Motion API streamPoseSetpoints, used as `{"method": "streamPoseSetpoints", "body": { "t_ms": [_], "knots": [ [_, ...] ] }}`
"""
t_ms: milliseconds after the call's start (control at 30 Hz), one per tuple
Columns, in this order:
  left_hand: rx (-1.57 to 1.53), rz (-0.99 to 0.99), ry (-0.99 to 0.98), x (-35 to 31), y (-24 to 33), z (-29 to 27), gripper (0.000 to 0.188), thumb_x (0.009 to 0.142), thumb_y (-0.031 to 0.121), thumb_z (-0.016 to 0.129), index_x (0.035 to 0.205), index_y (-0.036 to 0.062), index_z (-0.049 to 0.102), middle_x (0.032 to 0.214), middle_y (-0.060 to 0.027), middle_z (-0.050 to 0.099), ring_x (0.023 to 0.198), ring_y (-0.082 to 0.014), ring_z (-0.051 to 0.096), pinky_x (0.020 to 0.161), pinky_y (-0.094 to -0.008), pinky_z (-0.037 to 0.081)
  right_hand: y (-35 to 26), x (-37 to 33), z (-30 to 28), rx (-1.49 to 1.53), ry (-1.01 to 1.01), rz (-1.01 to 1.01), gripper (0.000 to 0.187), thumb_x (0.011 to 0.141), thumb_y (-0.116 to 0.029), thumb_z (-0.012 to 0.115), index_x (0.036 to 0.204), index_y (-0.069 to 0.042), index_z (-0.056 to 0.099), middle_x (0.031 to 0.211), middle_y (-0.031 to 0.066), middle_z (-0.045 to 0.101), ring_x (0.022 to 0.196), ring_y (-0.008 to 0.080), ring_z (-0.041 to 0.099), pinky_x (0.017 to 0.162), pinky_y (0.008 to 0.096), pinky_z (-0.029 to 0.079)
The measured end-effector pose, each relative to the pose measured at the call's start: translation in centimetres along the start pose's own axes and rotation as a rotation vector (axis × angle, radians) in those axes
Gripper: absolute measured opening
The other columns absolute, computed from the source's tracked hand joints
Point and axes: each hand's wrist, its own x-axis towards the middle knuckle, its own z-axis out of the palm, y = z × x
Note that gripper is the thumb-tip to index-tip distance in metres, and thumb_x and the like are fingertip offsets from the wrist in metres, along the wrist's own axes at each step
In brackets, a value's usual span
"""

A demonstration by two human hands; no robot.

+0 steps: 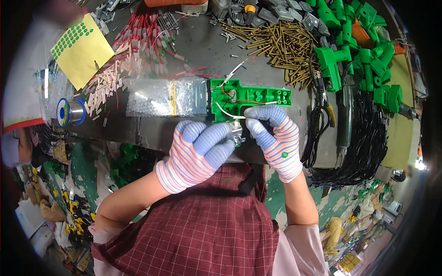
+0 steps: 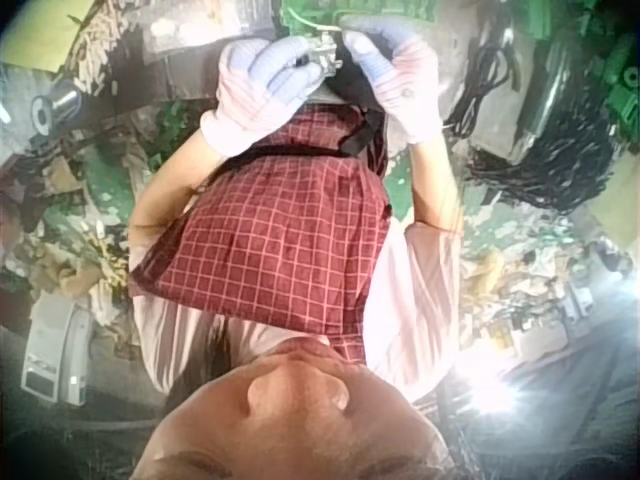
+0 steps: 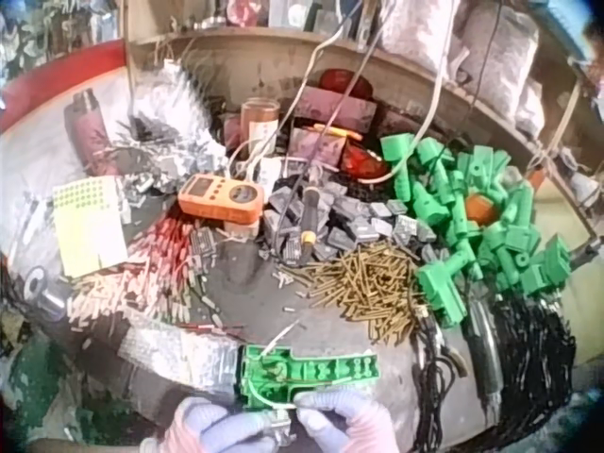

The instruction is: Soldering internal wiring and assembling the green plastic housing for a handheld electronic tool.

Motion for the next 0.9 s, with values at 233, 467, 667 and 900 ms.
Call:
{"method": "streamPoseSetpoints", "body": {
  "t_ms": [233, 467, 667, 900],
  "knots": [
    [0.016, 0.254, 0.103, -1.1, -0.8, 0.5, 0.022, 0.069, 0.019, 0.072, 0.089, 0.0233, 0.064, 0.114, 0.0034, 0.063, 0.086, -0.0183, 0.049, 0.071, -0.0349, 0.042, -0.5, 1.8, -2.0, -0.384, -0.424, -0.266, 0.019, 0.080, 0.001, 0.064, 0.097, -0.006, 0.067, 0.087, 0.0154, 0.063, 0.086, 0.0362, 0.060, 0.077, 0.0423, 0.050],
    [-0.050, 0.052, 0.055, -0.5, -0.7, 0.1, 0.028, 0.071, 0.014, 0.072, 0.097, 0.0228, 0.064, 0.116, 0.0052, 0.065, 0.086, -0.0186, 0.049, 0.074, -0.0337, 0.043, -1.6, 1.5, -2.1, -0.473, -0.434, -0.245, 0.023, 0.084, -0.009, 0.061, 0.107, -0.006, 0.065, 0.098, 0.0185, 0.063, 0.092, 0.0390, 0.061, 0.082, 0.0441, 0.051],
    [-0.103, 0.023, 0.014, -1.1, -1.1, 0.1, 0.039, 0.073, 0.017, 0.078, 0.109, 0.0191, 0.062, 0.119, -0.0052, 0.065, 0.097, -0.0262, 0.055, 0.082, -0.0404, 0.044, -0.9, -1.0, -1.8, -0.314, -0.143, -0.199, 0.032, 0.082, -0.006, 0.069, 0.114, -0.004, 0.064, 0.107, 0.0175, 0.065, 0.096, 0.0369, 0.063, 0.084, 0.0414, 0.051],
    [-0.061, -0.006, 0.076, -1.3, -0.8, -2.2, 0.039, 0.080, 0.030, 0.075, 0.113, 0.0174, 0.059, 0.123, -0.0124, 0.056, 0.097, -0.0320, 0.054, 0.081, -0.0438, 0.048, -1.4, -1.9, -2.2, -0.293, -0.067, -0.296, 0.034, 0.082, -0.004, 0.069, 0.116, -0.004, 0.064, 0.109, 0.0163, 0.065, 0.093, 0.0311, 0.064, 0.079, 0.0345, 0.052]
  ]
}}
